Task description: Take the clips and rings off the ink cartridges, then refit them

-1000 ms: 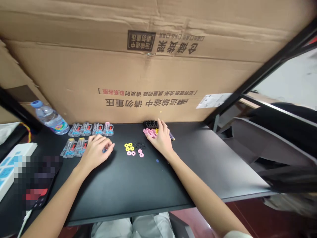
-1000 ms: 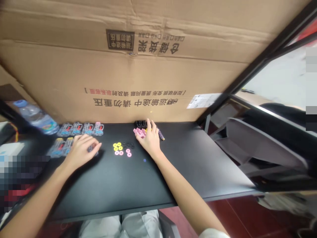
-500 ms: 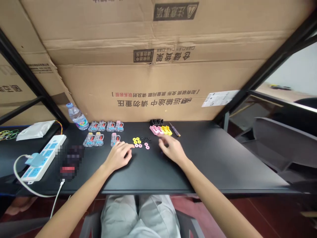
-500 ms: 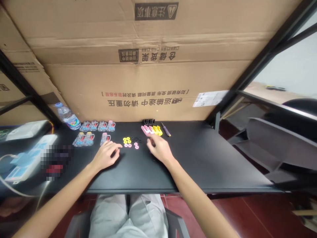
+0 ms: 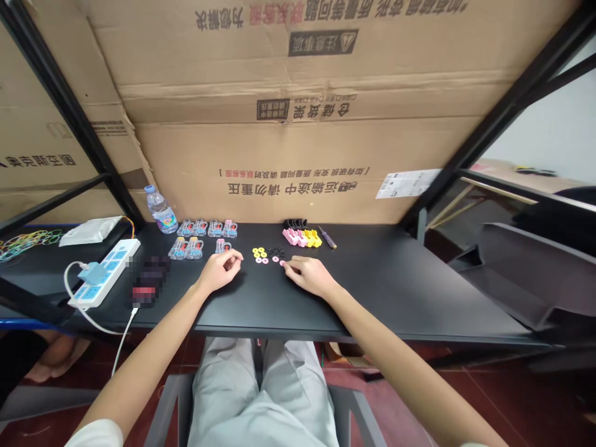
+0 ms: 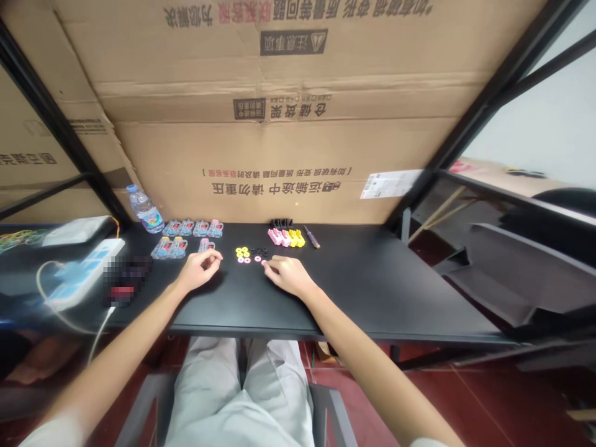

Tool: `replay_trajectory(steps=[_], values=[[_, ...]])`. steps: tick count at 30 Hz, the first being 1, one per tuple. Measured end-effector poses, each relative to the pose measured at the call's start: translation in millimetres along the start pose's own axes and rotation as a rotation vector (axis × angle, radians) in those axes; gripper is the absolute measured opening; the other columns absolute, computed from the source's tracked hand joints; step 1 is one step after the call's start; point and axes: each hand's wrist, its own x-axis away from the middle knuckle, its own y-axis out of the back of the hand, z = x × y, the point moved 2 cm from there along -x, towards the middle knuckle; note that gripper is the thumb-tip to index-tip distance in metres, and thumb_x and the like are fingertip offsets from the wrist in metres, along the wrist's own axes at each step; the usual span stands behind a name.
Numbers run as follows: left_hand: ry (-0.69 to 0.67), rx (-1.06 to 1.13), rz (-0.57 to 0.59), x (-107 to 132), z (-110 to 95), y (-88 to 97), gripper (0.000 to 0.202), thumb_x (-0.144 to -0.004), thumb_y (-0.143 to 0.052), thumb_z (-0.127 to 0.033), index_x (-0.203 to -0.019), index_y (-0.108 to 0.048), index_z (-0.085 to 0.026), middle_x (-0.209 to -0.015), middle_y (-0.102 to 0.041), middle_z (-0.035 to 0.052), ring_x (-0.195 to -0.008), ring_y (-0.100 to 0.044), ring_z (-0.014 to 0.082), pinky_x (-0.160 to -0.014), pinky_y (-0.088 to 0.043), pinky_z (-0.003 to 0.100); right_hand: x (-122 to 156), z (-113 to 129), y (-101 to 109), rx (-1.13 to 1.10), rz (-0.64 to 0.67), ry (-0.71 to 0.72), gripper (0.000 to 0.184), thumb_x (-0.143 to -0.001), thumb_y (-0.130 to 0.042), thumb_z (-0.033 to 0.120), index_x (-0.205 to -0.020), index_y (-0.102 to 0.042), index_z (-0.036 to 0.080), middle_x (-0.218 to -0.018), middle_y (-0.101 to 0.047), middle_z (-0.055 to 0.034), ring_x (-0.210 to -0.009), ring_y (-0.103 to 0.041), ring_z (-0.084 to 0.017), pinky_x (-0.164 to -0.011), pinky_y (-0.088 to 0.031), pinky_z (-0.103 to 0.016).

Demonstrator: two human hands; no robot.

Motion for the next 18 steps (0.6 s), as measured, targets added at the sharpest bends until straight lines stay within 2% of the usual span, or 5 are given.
replay_trajectory(steps=[2,6,14,16,18], values=[[-0.007,-0.001,0.009,1,-1,0.0,0.013,-0.098,-0.056,-0.025,-0.095,-0.068,-0.023,-0.068,-0.058,-0.0032,-0.059,-0.055,0.0125,-0.064,-0.048,0.025,-2,0,1,0.003,0.009,-0.011,0.045,-0.110,-0.044,0.038,-0.089,-0.080,0.022,-0.086,-0.076,-0.0074,-0.080,-0.072,-0.021,-0.073,-0.049,-0.030],[-0.018,-0.012,0.050,4,-2,0.4,0.012,-0.096,-0.058,-0.022,-0.095,-0.070,-0.023,-0.064,-0.058,-0.0044,-0.056,-0.055,0.0123,-0.062,-0.046,0.025,-7,3,-2,-0.013,0.007,-0.032,0.035,-0.105,-0.050,0.031,-0.114,-0.083,0.023,-0.098,-0.081,-0.0081,-0.087,-0.076,-0.024,-0.079,-0.053,-0.032],[-0.044,-0.065,0.060,2,-1,0.9,0.012,-0.096,-0.058,-0.022,-0.095,-0.070,-0.023,-0.065,-0.060,-0.0046,-0.056,-0.056,0.0120,-0.064,-0.048,0.025,-9,1,-6,-0.033,-0.015,-0.081,0.032,-0.101,-0.055,0.028,-0.117,-0.083,0.025,-0.101,-0.083,-0.0058,-0.088,-0.077,-0.023,-0.082,-0.056,-0.032],[-0.047,-0.104,0.040,2,-3,1.0,0.012,-0.098,-0.058,-0.022,-0.098,-0.069,-0.023,-0.073,-0.065,-0.0023,-0.064,-0.060,0.0136,-0.070,-0.052,0.027,-8,-4,-3,-0.038,-0.047,-0.103,0.032,-0.101,-0.055,0.027,-0.118,-0.082,0.024,-0.106,-0.083,-0.0060,-0.091,-0.077,-0.023,-0.084,-0.057,-0.032],[-0.042,-0.162,-0.004,4,-7,2.6,0.014,-0.100,-0.056,-0.021,-0.104,-0.069,-0.022,-0.089,-0.071,0.0022,-0.084,-0.067,0.0177,-0.089,-0.055,0.033,-6,-11,2,-0.035,-0.103,-0.140,0.035,-0.102,-0.051,0.026,-0.123,-0.079,0.021,-0.113,-0.081,-0.0085,-0.093,-0.076,-0.023,-0.089,-0.058,-0.034]])
